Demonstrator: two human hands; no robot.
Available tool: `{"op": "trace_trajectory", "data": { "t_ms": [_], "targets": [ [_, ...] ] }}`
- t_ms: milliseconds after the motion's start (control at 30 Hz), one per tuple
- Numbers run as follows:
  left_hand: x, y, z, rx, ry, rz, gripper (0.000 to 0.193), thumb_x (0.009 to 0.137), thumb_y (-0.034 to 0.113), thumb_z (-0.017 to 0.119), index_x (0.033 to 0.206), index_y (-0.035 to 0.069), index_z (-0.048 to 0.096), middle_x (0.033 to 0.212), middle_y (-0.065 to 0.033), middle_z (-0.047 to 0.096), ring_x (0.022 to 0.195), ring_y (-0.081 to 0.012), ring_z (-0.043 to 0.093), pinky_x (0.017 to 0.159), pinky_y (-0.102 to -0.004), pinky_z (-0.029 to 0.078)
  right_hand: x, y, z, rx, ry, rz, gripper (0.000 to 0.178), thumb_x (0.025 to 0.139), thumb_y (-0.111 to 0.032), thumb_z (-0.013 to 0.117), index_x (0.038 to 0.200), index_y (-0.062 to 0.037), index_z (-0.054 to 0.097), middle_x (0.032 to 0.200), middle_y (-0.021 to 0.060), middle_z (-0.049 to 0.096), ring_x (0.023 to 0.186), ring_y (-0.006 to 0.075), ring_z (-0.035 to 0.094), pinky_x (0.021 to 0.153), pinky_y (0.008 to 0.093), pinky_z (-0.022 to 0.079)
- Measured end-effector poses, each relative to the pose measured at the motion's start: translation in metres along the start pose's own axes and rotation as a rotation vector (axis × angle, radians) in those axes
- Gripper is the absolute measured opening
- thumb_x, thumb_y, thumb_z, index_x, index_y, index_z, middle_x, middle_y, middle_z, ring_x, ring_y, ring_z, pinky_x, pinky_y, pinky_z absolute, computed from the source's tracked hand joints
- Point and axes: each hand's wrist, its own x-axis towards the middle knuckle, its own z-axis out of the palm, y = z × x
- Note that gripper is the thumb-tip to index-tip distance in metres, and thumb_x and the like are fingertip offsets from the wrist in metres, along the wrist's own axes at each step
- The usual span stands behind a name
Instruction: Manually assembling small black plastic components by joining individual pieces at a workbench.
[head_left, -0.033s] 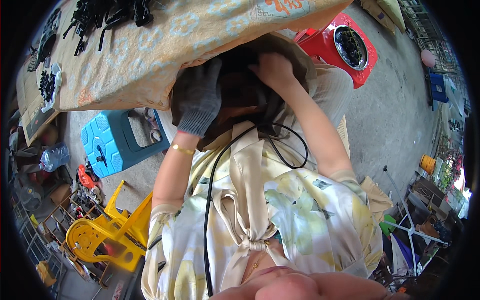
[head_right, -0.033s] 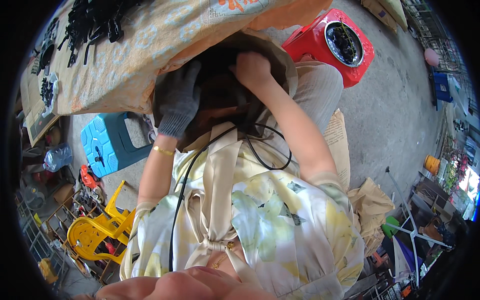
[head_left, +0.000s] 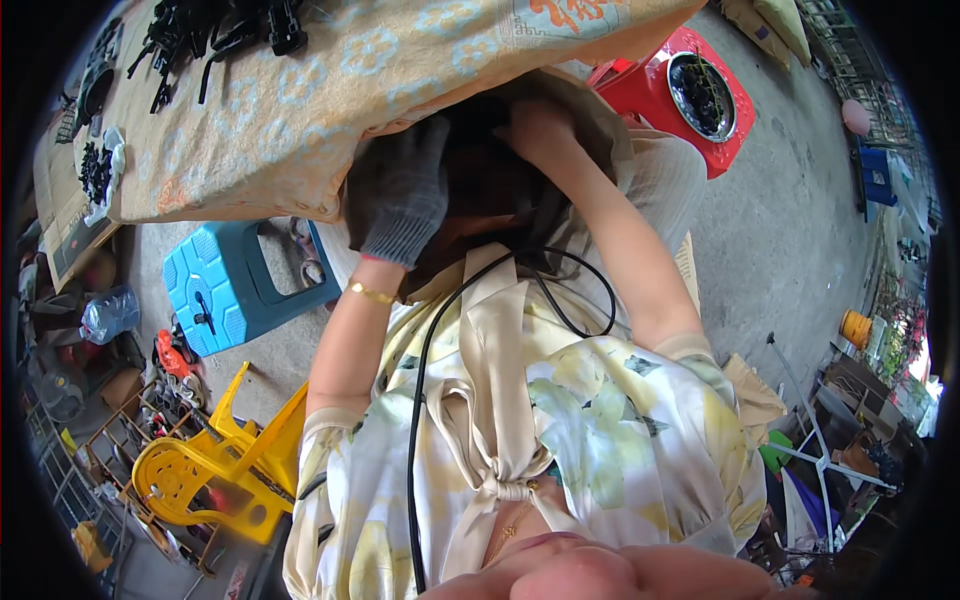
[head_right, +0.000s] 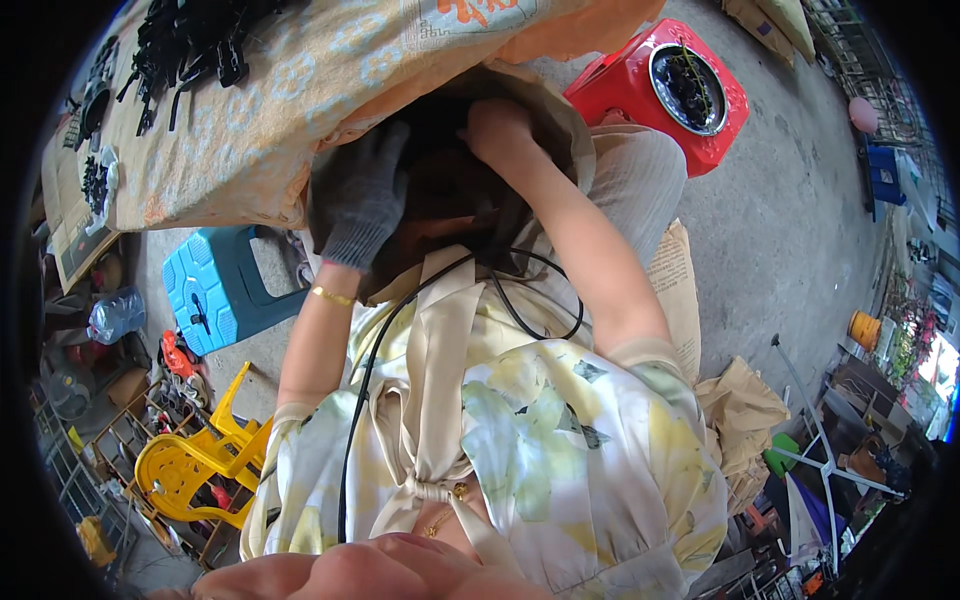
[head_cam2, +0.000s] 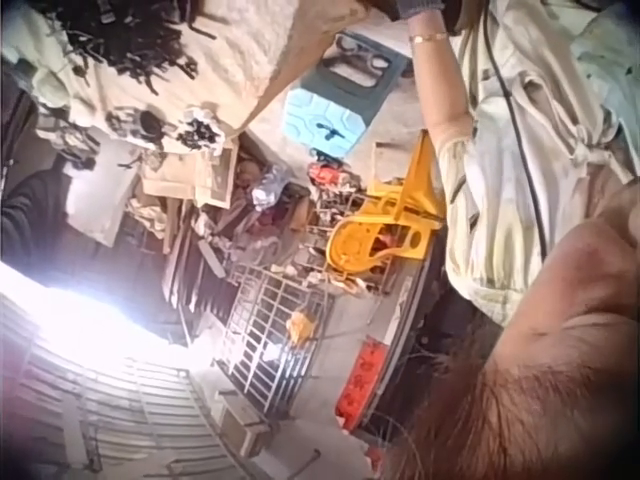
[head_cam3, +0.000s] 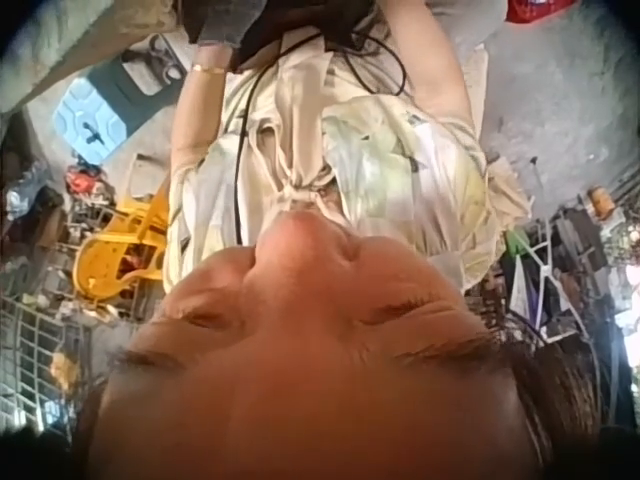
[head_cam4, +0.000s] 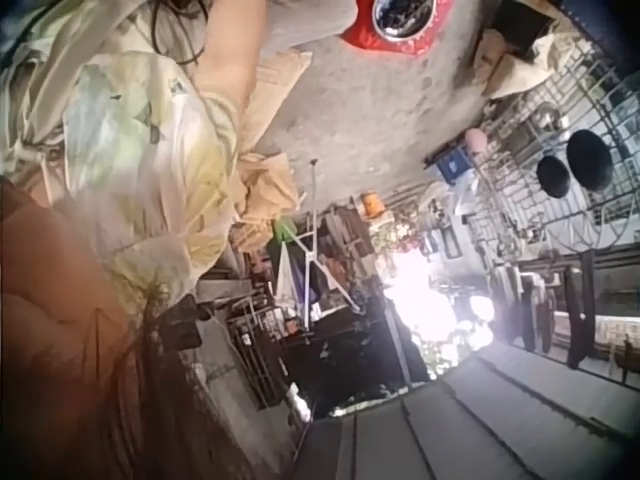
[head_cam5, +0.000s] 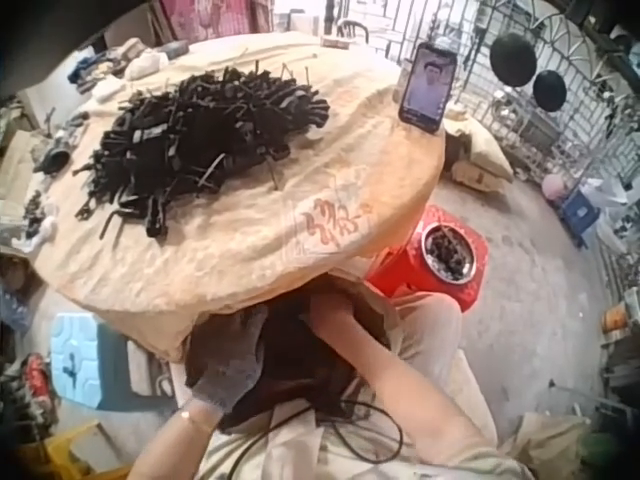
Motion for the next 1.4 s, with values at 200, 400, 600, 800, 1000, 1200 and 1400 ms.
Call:
{"op": "trace_trajectory", "data": {
  "t_ms": [200, 400, 600, 800, 1000, 1200, 1400],
  "targets": [
    [-0.015, 0.005, 0.038, -0.403, -0.602, 0.230, 0.036, 0.084, 0.027, 0.048, 0.115, 0.009, 0.051, 0.108, -0.0201, 0.056, 0.100, -0.0354, 0.053, 0.086, -0.0427, 0.042, 0.084, 0.037, 0.132, -0.093, 0.197, -0.030, 0.021, 0.081, -0.012, 0.047, 0.088, -0.0040, 0.065, 0.089, 0.0160, 0.064, 0.081, 0.0303, 0.063, 0.072, 0.0419, 0.051],
    [-0.031, 0.021, 0.016, -0.370, -0.944, 0.247, 0.042, 0.088, 0.040, 0.039, 0.095, 0.005, 0.062, 0.094, -0.0202, 0.061, 0.085, -0.0370, 0.059, 0.074, -0.0441, 0.046, 0.071, 0.036, 0.149, 0.007, 0.035, 0.074, 0.019, 0.081, -0.012, 0.048, 0.086, -0.0056, 0.066, 0.088, 0.0154, 0.064, 0.081, 0.0293, 0.064, 0.072, 0.0432, 0.051],
    [-0.036, 0.040, 0.015, -0.180, -0.950, 0.320, 0.028, 0.082, 0.024, 0.044, 0.090, 0.008, 0.065, 0.094, -0.0164, 0.063, 0.087, -0.0322, 0.062, 0.072, -0.0419, 0.050, 0.070, 0.041, 0.155, 0.023, 0.050, 0.108, 0.019, 0.081, -0.013, 0.049, 0.084, -0.0069, 0.066, 0.087, 0.0152, 0.064, 0.080, 0.0290, 0.064, 0.071, 0.0433, 0.051],
    [-0.013, 0.039, 0.046, -0.097, -1.143, 0.507, 0.030, 0.080, 0.022, 0.044, 0.095, 0.008, 0.066, 0.101, -0.0157, 0.062, 0.093, -0.0316, 0.060, 0.079, -0.0407, 0.048, 0.080, 0.037, 0.118, 0.089, 0.481, -0.002, 0.017, 0.078, -0.014, 0.052, 0.083, -0.0058, 0.065, 0.088, 0.0156, 0.064, 0.080, 0.0315, 0.062, 0.071, 0.0428, 0.051],
    [-0.009, 0.045, 0.044, -0.002, -1.128, 0.488, 0.029, 0.078, 0.020, 0.045, 0.093, 0.007, 0.066, 0.097, -0.0176, 0.062, 0.090, -0.0329, 0.060, 0.077, -0.0408, 0.048, 0.010, -0.005, 0.028, 0.417, 0.362, -0.144, 0.023, 0.070, -0.021, 0.063, 0.088, -0.0072, 0.066, 0.081, 0.0152, 0.064, 0.073, 0.0302, 0.062, 0.067, 0.0370, 0.050],
    [-0.015, 0.027, 0.040, -0.107, -1.126, 0.483, 0.032, 0.078, 0.020, 0.044, 0.100, 0.007, 0.064, 0.103, -0.0166, 0.061, 0.095, -0.0324, 0.059, 0.080, -0.0412, 0.047, -0.066, -0.007, -0.022, 1.247, 0.351, -0.040, 0.010, 0.074, -0.009, 0.065, 0.082, -0.0030, 0.064, 0.066, -0.0003, 0.058, 0.053, 0.0088, 0.051, 0.047, 0.0230, 0.039],
    [-0.018, 0.013, -0.056, -0.040, -0.505, 0.246, 0.030, 0.079, 0.019, 0.051, 0.104, 0.006, 0.057, 0.107, -0.0172, 0.058, 0.099, -0.0338, 0.055, 0.081, -0.0400, 0.046, -0.102, -0.008, -0.052, 1.741, 0.252, 0.058, 0.010, 0.077, -0.004, 0.062, 0.069, -0.0073, 0.058, 0.061, -0.0064, 0.048, 0.052, 0.0000, 0.039, 0.046, 0.0164, 0.026]
  ]
}}
